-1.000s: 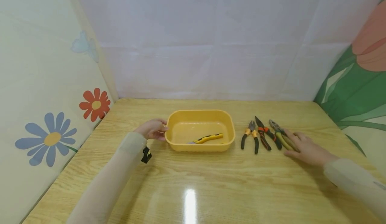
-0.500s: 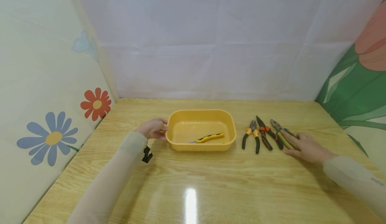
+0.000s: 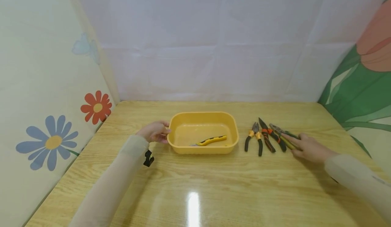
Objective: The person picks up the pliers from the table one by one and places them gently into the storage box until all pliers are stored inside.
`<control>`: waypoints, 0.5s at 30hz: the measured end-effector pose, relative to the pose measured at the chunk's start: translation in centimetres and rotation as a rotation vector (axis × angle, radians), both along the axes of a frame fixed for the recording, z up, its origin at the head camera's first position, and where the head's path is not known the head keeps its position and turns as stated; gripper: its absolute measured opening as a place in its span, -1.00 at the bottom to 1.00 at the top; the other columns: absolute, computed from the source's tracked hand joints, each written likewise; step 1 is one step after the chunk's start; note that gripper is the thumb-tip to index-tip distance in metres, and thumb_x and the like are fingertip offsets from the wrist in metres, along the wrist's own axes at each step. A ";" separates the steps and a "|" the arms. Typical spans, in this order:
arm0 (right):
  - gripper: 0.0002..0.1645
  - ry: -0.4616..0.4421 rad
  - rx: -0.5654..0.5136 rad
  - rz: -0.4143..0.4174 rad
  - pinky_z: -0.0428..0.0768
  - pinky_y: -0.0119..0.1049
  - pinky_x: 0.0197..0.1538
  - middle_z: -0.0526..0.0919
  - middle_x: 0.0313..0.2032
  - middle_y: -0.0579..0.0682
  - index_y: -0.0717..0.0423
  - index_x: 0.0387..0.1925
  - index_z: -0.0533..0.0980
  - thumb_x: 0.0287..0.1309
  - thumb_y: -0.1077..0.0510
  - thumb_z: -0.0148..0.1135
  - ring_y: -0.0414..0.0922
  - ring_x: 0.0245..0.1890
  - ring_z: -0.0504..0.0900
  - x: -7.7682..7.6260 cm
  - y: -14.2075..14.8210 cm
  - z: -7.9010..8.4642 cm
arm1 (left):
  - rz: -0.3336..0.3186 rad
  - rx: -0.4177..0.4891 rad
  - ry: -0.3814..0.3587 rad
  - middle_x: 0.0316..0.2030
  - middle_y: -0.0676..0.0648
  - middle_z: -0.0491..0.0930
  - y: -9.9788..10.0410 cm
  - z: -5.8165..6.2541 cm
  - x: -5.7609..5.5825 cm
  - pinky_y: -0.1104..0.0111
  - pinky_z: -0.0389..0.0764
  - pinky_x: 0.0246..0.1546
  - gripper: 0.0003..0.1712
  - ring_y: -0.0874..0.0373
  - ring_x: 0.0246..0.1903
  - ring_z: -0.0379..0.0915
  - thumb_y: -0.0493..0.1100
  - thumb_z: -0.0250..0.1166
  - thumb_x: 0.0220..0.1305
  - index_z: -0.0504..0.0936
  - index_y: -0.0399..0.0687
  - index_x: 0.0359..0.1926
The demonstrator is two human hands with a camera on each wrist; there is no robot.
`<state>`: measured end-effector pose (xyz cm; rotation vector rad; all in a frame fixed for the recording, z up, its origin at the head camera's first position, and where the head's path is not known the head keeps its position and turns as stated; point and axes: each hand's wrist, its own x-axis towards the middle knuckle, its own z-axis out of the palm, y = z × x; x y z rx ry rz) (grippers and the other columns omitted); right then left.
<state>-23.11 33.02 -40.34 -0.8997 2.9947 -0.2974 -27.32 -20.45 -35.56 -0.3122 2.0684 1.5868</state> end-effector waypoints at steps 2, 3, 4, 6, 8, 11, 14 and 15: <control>-0.12 -0.044 -0.006 -0.037 0.19 -0.34 -0.50 0.22 -0.47 0.02 0.19 0.48 0.02 0.20 0.28 0.17 -0.17 -0.55 0.14 0.0 -0.3 0.2 | 0.001 -0.003 -0.001 -0.29 -0.14 0.32 0.0 0.0 -0.1 0.50 0.61 -0.55 -0.61 0.18 -0.55 0.40 -0.41 -0.02 0.44 0.19 -0.34 0.24; -0.16 -0.064 -0.005 -0.059 0.21 -0.33 -0.51 0.23 -0.47 0.04 0.23 0.46 0.03 0.21 0.27 0.13 -0.16 -0.55 0.16 -0.1 -0.3 0.3 | 0.001 -0.006 -0.001 -0.29 -0.15 0.32 0.0 -0.1 -0.1 0.50 0.61 -0.55 -0.60 0.18 -0.55 0.40 -0.41 -0.01 0.44 0.19 -0.34 0.25; -0.19 -0.079 -0.002 -0.078 0.23 -0.31 -0.52 0.25 -0.46 0.06 0.27 0.45 0.04 0.22 0.26 0.10 -0.14 -0.55 0.18 -0.1 -0.4 0.4 | 0.002 -0.007 -0.001 -0.28 -0.15 0.31 0.0 -0.1 -0.1 0.50 0.61 -0.55 -0.59 0.18 -0.54 0.40 -0.41 -0.01 0.44 0.19 -0.34 0.25; -0.25 -0.096 0.009 -0.117 0.24 -0.30 -0.54 0.25 -0.46 0.08 0.29 0.43 0.07 0.28 0.20 0.05 -0.13 -0.56 0.21 -0.2 -0.6 0.4 | 0.005 -0.010 0.001 -0.27 -0.15 0.32 -0.1 -0.2 -0.1 0.49 0.62 -0.54 -0.58 0.17 -0.53 0.41 -0.41 -0.01 0.44 0.18 -0.35 0.26; -0.29 -0.090 0.028 -0.142 0.25 -0.30 -0.57 0.25 -0.47 0.09 0.27 0.42 0.10 0.36 0.11 0.04 -0.13 -0.58 0.22 -0.3 -0.8 0.4 | 0.003 -0.011 0.002 -0.26 -0.16 0.33 -0.1 -0.2 -0.1 0.49 0.62 -0.54 -0.57 0.17 -0.52 0.41 -0.41 -0.01 0.44 0.18 -0.36 0.27; -0.31 -0.084 0.042 -0.175 0.27 -0.30 -0.62 0.23 -0.44 0.12 0.23 0.41 0.15 0.39 0.03 0.08 -0.13 -0.62 0.25 -0.4 -0.9 0.4 | 0.003 -0.007 0.000 -0.26 -0.16 0.33 0.0 -0.2 -0.1 0.49 0.62 -0.53 -0.56 0.17 -0.52 0.41 -0.41 -0.01 0.44 0.17 -0.36 0.28; -0.32 -0.067 0.051 -0.173 0.47 -0.15 -0.59 0.33 -0.26 0.40 0.21 0.40 0.18 0.38 0.05 0.11 0.01 -0.57 0.46 -0.5 -0.8 0.6 | 0.007 -0.006 -0.002 -0.26 -0.16 0.33 0.0 -0.1 0.0 0.50 0.62 -0.53 -0.56 0.17 -0.52 0.40 -0.41 -0.01 0.44 0.16 -0.36 0.28; -0.33 -0.065 0.053 -0.171 0.53 -0.07 -0.55 0.33 -0.15 0.49 0.21 0.40 0.19 0.37 0.06 0.11 0.10 -0.52 0.53 -0.6 -0.8 0.7 | 0.010 -0.006 -0.002 -0.26 -0.16 0.33 0.0 -0.1 0.0 0.50 0.62 -0.53 -0.56 0.17 -0.52 0.40 -0.41 -0.01 0.44 0.15 -0.35 0.28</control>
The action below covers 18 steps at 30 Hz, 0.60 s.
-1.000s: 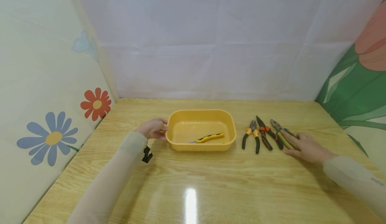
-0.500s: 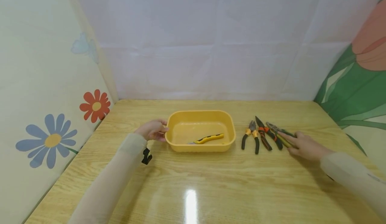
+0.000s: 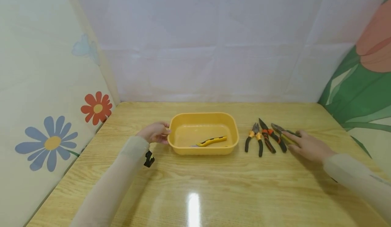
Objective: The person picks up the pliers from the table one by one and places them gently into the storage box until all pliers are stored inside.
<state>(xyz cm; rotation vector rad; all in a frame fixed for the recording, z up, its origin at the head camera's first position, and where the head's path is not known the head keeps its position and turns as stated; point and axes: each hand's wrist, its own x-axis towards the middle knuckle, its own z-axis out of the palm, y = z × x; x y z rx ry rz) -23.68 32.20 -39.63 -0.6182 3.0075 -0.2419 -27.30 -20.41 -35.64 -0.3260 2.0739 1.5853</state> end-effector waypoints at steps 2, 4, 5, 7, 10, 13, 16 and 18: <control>-0.33 -0.001 0.002 0.006 0.57 0.00 -0.50 0.25 0.04 0.62 0.19 0.40 0.20 0.35 0.09 0.11 0.16 -0.45 0.57 0.0 0.1 0.2 | 0.003 -0.002 -0.001 -0.26 -0.16 0.32 0.1 0.0 0.0 0.50 0.62 -0.53 -0.55 0.17 -0.51 0.40 -0.41 -0.01 0.44 0.15 -0.35 0.28; -0.33 0.000 0.003 0.007 0.56 -0.04 -0.52 0.20 0.13 0.64 0.15 0.41 0.20 0.33 0.11 0.11 0.11 -0.48 0.57 -0.1 0.1 0.4 | 0.003 -0.008 -0.002 -0.25 -0.17 0.32 0.1 0.1 0.0 0.50 0.62 -0.53 -0.55 0.17 -0.52 0.40 -0.41 -0.01 0.44 0.16 -0.36 0.28; -0.33 -0.002 0.003 0.009 0.52 -0.12 -0.57 0.20 0.13 0.63 0.15 0.41 0.21 0.32 0.12 0.11 0.03 -0.54 0.53 -0.1 0.1 0.5 | 0.003 -0.008 -0.002 -0.25 -0.17 0.32 0.0 0.1 0.1 0.50 0.62 -0.53 -0.55 0.17 -0.52 0.40 -0.41 -0.01 0.44 0.16 -0.36 0.28; -0.34 0.001 -0.002 0.006 0.42 -0.25 -0.65 0.21 0.13 0.61 0.14 0.40 0.22 0.31 0.16 0.11 -0.12 -0.65 0.41 -0.1 0.1 0.7 | 0.003 -0.006 -0.003 -0.25 -0.17 0.32 0.0 0.1 0.1 0.50 0.62 -0.53 -0.56 0.17 -0.52 0.40 -0.41 -0.01 0.44 0.17 -0.36 0.28; -0.37 0.029 0.001 0.015 0.33 -0.35 -0.69 0.24 0.12 0.57 0.15 0.37 0.27 0.29 0.20 0.11 -0.18 -0.69 0.31 -0.2 0.2 0.9 | 0.002 -0.001 0.001 -0.26 -0.17 0.33 0.0 0.1 0.2 0.50 0.62 -0.53 -0.57 0.17 -0.52 0.40 -0.41 -0.01 0.44 0.17 -0.35 0.27; -0.38 0.069 0.024 0.033 0.36 -0.34 -0.69 0.29 0.08 0.53 0.15 0.35 0.30 0.27 0.22 0.13 -0.17 -0.66 0.35 -0.2 0.2 1.0 | 0.007 0.003 0.004 -0.27 -0.17 0.34 -0.1 0.1 0.1 0.50 0.62 -0.52 -0.57 0.17 -0.51 0.40 -0.42 -0.01 0.44 0.18 -0.35 0.27; -0.38 0.105 0.047 0.051 0.37 -0.31 -0.67 0.30 0.08 0.54 0.13 0.35 0.32 0.25 0.22 0.16 -0.15 -0.62 0.38 -0.2 0.2 1.1 | 0.008 0.007 0.005 -0.27 -0.16 0.34 -0.1 0.0 0.1 0.49 0.62 -0.52 -0.56 0.16 -0.51 0.40 -0.42 -0.01 0.43 0.17 -0.36 0.27; -0.37 0.133 0.053 0.063 0.36 -0.33 -0.68 0.31 0.08 0.54 0.13 0.34 0.32 0.25 0.23 0.17 -0.16 -0.64 0.37 0.0 0.2 1.1 | 0.004 0.013 0.008 -0.28 -0.15 0.33 0.0 0.0 0.1 0.49 0.61 -0.52 -0.56 0.17 -0.51 0.40 -0.42 -0.01 0.43 0.18 -0.37 0.27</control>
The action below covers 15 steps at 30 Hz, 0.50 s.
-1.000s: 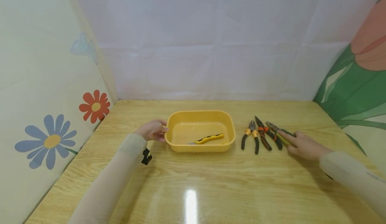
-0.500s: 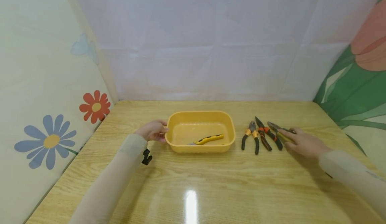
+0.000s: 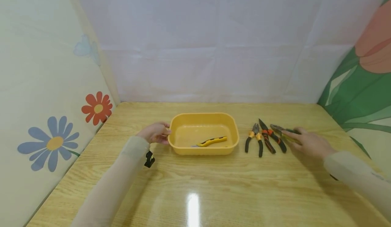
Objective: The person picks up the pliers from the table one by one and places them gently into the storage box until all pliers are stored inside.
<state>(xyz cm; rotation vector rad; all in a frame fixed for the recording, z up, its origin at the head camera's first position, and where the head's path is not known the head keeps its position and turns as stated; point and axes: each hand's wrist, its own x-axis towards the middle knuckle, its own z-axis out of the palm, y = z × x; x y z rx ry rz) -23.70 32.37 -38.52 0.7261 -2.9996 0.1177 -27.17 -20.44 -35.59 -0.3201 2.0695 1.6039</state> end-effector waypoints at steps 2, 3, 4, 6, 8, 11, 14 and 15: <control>-0.36 0.023 -0.013 0.005 0.33 -0.38 -0.71 0.30 0.11 0.54 0.12 0.36 0.30 0.25 0.24 0.19 -0.20 -0.69 0.31 0.1 -0.1 0.0 | -0.009 0.005 0.002 -0.30 -0.14 0.34 0.0 -0.1 0.0 0.50 0.61 -0.52 -0.57 0.17 -0.52 0.40 -0.42 -0.02 0.43 0.18 -0.38 0.27; -0.34 0.045 -0.015 0.014 0.31 -0.39 -0.71 0.31 0.11 0.53 0.11 0.37 0.29 0.25 0.24 0.20 -0.22 -0.70 0.29 0.2 -0.2 0.1 | -0.013 0.008 0.004 -0.31 -0.14 0.35 0.0 -0.1 0.0 0.50 0.60 -0.53 -0.58 0.18 -0.53 0.40 -0.42 -0.02 0.43 0.19 -0.38 0.26; -0.31 0.070 -0.018 0.027 0.30 -0.41 -0.71 0.31 0.11 0.53 0.09 0.38 0.28 0.24 0.25 0.22 -0.24 -0.72 0.26 0.2 -0.2 0.2 | -0.015 0.009 0.005 -0.32 -0.14 0.35 0.0 -0.1 0.0 0.50 0.60 -0.53 -0.58 0.19 -0.53 0.39 -0.42 -0.03 0.43 0.20 -0.39 0.26; -0.24 0.121 -0.027 0.054 0.28 -0.42 -0.70 0.33 0.10 0.51 0.04 0.41 0.24 0.21 0.27 0.26 -0.27 -0.74 0.22 0.4 -0.3 0.4 | -0.024 0.010 0.012 -0.33 -0.13 0.36 0.0 -0.1 0.1 0.51 0.59 -0.54 -0.59 0.20 -0.55 0.39 -0.42 -0.04 0.44 0.20 -0.40 0.25; -0.16 0.179 -0.031 0.085 0.24 -0.43 -0.70 0.34 0.08 0.50 -0.03 0.45 0.20 0.18 0.29 0.29 -0.29 -0.75 0.18 0.5 -0.5 0.6 | -0.019 0.013 0.007 -0.34 -0.13 0.36 0.0 -0.1 0.1 0.51 0.58 -0.55 -0.60 0.20 -0.56 0.39 -0.42 -0.03 0.44 0.21 -0.40 0.25; -0.07 0.251 -0.035 0.123 0.21 -0.43 -0.69 0.37 0.06 0.47 -0.11 0.48 0.15 0.13 0.31 0.32 -0.31 -0.75 0.13 0.7 -0.8 1.0 | -0.021 0.014 0.002 -0.33 -0.13 0.35 0.1 0.0 0.1 0.52 0.58 -0.56 -0.60 0.20 -0.58 0.39 -0.42 -0.04 0.44 0.20 -0.39 0.25; -0.06 0.265 -0.031 0.122 0.24 -0.39 -0.68 0.35 0.08 0.47 -0.11 0.48 0.14 0.13 0.31 0.32 -0.25 -0.72 0.23 0.9 -1.5 1.5 | -0.020 0.007 -0.002 -0.31 -0.15 0.35 0.1 0.1 0.0 0.52 0.58 -0.58 -0.59 0.20 -0.58 0.39 -0.42 -0.04 0.44 0.20 -0.38 0.26; -0.08 0.258 -0.027 0.119 0.33 -0.33 -0.67 0.34 0.09 0.47 -0.08 0.47 0.16 0.14 0.31 0.32 -0.17 -0.69 0.33 0.9 -1.8 1.8 | -0.022 0.003 -0.001 -0.31 -0.15 0.35 0.1 0.2 0.0 0.52 0.58 -0.58 -0.59 0.20 -0.58 0.39 -0.42 -0.04 0.44 0.19 -0.38 0.26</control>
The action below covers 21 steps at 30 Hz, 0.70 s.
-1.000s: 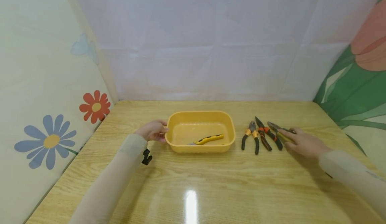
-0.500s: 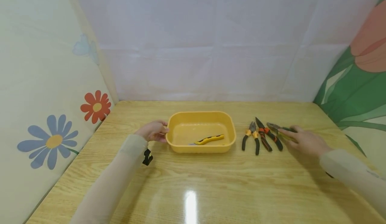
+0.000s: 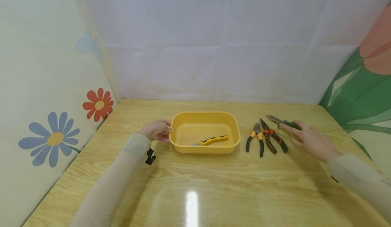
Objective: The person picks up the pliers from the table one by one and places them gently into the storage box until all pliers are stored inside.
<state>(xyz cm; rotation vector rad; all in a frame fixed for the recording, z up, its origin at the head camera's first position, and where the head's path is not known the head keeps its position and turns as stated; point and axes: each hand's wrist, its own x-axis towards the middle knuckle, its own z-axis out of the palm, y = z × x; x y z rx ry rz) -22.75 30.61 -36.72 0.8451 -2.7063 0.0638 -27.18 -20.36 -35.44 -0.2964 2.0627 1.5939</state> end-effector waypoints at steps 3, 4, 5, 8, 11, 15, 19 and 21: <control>-0.15 -0.027 0.012 -0.016 0.43 -0.22 -0.62 0.31 0.13 0.47 -0.02 0.44 0.21 0.16 0.28 0.32 0.02 -0.56 0.49 0.2 -1.0 0.9 | 0.003 -0.010 -0.001 -0.28 -0.15 0.34 0.0 0.1 0.0 0.51 0.58 -0.58 -0.57 0.18 -0.56 0.39 -0.42 -0.05 0.44 0.18 -0.37 0.28; -0.17 -0.034 0.017 -0.020 0.43 -0.21 -0.62 0.30 0.14 0.47 -0.01 0.44 0.22 0.17 0.27 0.32 0.06 -0.53 0.51 0.3 -1.3 1.2 | 0.003 -0.010 0.000 -0.28 -0.15 0.34 0.0 0.1 0.0 0.51 0.58 -0.57 -0.57 0.18 -0.55 0.39 -0.42 -0.05 0.44 0.18 -0.37 0.28; -0.20 -0.043 0.020 -0.022 0.43 -0.21 -0.61 0.30 0.15 0.47 -0.01 0.43 0.23 0.20 0.24 0.30 0.07 -0.51 0.52 0.4 -1.6 1.5 | 0.002 -0.010 -0.001 -0.27 -0.16 0.35 0.0 0.2 0.0 0.51 0.58 -0.56 -0.56 0.18 -0.54 0.39 -0.42 -0.05 0.45 0.18 -0.37 0.29; -0.23 -0.045 0.020 -0.019 0.46 -0.17 -0.58 0.30 0.16 0.46 -0.02 0.43 0.23 0.23 0.21 0.28 0.11 -0.47 0.53 0.5 -2.5 2.1 | 0.003 -0.006 -0.002 -0.25 -0.16 0.36 0.0 0.1 0.0 0.51 0.59 -0.55 -0.54 0.18 -0.54 0.40 -0.41 -0.04 0.45 0.16 -0.37 0.31; -0.24 -0.045 0.017 -0.013 0.56 0.00 -0.46 0.30 0.17 0.46 -0.01 0.43 0.24 0.24 0.20 0.28 0.20 -0.39 0.56 0.6 -3.3 2.5 | 0.003 -0.004 -0.005 -0.24 -0.17 0.36 0.0 0.1 0.0 0.51 0.59 -0.56 -0.53 0.19 -0.57 0.40 -0.41 -0.04 0.45 0.16 -0.36 0.32; -0.20 -0.026 0.009 0.005 0.55 -0.02 -0.49 0.32 0.16 0.44 -0.01 0.42 0.25 0.18 0.22 0.33 0.20 -0.38 0.55 0.5 -4.2 2.7 | 0.013 -0.005 -0.007 -0.25 -0.17 0.35 0.2 0.1 -0.1 0.51 0.58 -0.57 -0.54 0.19 -0.58 0.39 -0.41 -0.04 0.45 0.16 -0.36 0.32; -0.19 0.016 -0.008 0.036 0.38 -0.25 -0.62 0.35 0.13 0.42 -0.06 0.41 0.27 0.15 0.23 0.34 0.08 -0.47 0.49 0.3 -4.9 2.7 | 0.020 -0.007 -0.008 -0.26 -0.16 0.34 0.2 0.1 -0.1 0.51 0.58 -0.58 -0.54 0.19 -0.55 0.38 -0.42 -0.04 0.44 0.17 -0.36 0.31; -0.19 0.043 -0.020 0.061 0.31 -0.30 -0.63 0.37 0.12 0.41 -0.07 0.40 0.28 0.13 0.25 0.35 0.01 -0.52 0.44 0.2 -5.3 2.7 | 0.023 -0.003 -0.016 -0.26 -0.16 0.34 0.2 0.1 -0.1 0.51 0.57 -0.59 -0.55 0.18 -0.54 0.38 -0.42 -0.04 0.44 0.18 -0.35 0.31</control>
